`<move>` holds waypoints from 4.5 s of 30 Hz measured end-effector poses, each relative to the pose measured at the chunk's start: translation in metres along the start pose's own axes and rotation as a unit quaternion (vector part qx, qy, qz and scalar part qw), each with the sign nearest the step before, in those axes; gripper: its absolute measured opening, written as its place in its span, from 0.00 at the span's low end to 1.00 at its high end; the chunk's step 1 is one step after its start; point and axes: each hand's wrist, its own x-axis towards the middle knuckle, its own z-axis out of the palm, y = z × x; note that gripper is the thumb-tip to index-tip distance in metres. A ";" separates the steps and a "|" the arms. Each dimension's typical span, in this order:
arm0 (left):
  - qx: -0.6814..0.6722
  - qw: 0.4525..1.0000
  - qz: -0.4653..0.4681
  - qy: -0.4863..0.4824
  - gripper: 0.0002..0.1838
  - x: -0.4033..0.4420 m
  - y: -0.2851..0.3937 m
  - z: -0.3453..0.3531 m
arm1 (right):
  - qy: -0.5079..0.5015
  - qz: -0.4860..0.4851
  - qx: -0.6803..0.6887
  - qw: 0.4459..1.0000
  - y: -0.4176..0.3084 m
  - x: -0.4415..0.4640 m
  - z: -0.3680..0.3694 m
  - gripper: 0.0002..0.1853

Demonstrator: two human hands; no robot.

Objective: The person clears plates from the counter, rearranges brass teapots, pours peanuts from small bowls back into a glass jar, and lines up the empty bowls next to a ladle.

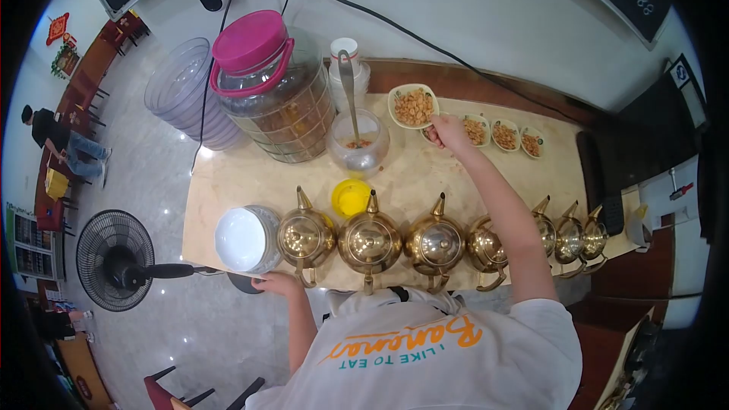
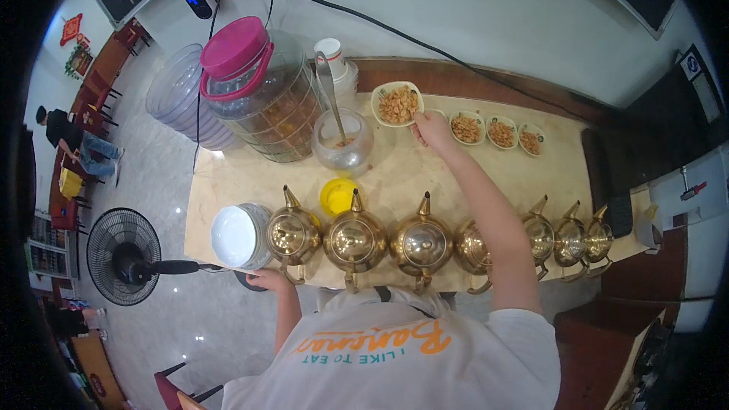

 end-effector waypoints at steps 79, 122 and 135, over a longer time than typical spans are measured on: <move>-0.016 1.000 -0.001 0.013 0.21 0.011 -0.022 0.001 | -0.012 -0.264 -0.457 0.850 -0.141 -0.042 0.036 0.16; -0.024 1.000 0.010 0.012 0.19 0.010 -0.020 0.002 | 0.112 -0.679 -0.588 0.425 -0.103 -0.063 0.067 0.06; 0.003 0.999 0.026 0.020 0.20 0.008 -0.016 0.002 | 0.199 -0.408 -0.279 0.846 -0.085 -0.050 0.019 0.10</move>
